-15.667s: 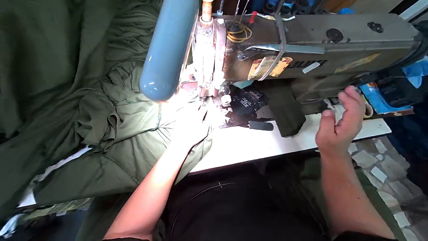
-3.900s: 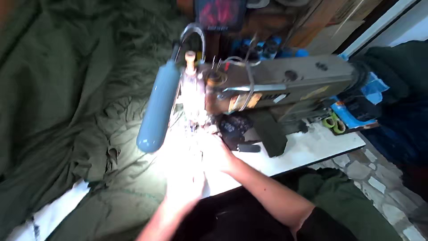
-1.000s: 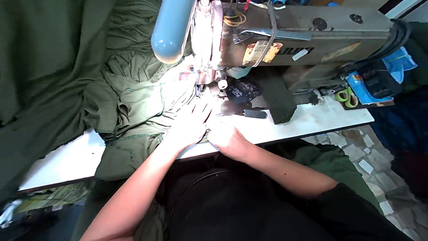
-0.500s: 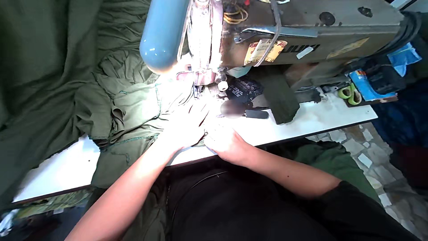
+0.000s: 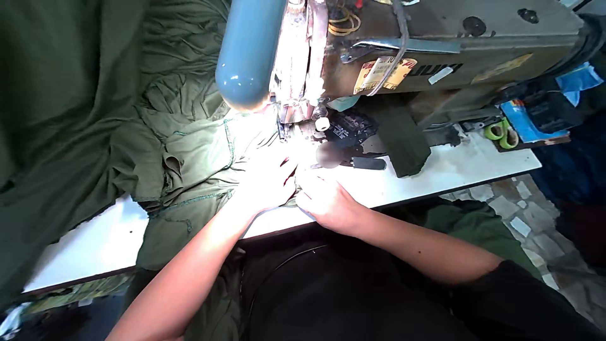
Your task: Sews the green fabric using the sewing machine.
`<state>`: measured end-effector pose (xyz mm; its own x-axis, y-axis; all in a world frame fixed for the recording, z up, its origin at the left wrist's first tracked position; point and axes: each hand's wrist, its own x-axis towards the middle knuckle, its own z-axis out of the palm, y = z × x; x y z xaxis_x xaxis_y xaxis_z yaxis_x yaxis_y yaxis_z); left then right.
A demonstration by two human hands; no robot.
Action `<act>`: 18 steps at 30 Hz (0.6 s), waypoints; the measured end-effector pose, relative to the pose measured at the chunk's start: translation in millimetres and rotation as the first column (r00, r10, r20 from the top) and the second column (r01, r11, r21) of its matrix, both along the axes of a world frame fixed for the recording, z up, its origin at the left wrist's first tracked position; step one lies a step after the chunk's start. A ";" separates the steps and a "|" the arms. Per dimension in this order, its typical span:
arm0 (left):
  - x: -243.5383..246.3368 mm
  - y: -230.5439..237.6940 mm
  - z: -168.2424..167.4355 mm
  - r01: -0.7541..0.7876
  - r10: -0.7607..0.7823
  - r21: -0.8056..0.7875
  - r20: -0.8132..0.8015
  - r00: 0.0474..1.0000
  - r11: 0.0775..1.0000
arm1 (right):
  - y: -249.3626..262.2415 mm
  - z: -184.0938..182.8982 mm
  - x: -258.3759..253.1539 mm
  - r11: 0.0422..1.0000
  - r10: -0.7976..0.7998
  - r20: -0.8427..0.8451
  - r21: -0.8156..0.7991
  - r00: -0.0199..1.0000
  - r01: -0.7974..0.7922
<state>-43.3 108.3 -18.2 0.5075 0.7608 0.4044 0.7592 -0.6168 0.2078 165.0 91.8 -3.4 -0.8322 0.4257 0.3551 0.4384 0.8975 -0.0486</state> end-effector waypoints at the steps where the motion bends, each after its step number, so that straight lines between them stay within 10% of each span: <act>1: -0.5 0.9 0.2 0.000 0.000 -0.003 -0.002 1.000 1.000 | 0.9 0.2 -0.2 1.000 0.001 0.004 0.012 1.000 -0.001; 18: -4.7 30.5 9.8 -0.041 0.040 -0.059 -0.019 0.999 0.997 | 34.2 0.5 -6.5 0.998 -0.061 0.166 0.035 0.984 0.056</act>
<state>-47.9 138.8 -8.4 0.4825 0.8035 0.3487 0.7873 -0.5723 0.2294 158.5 126.1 -3.0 -0.8546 0.4670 0.2269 0.4902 0.8698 0.0563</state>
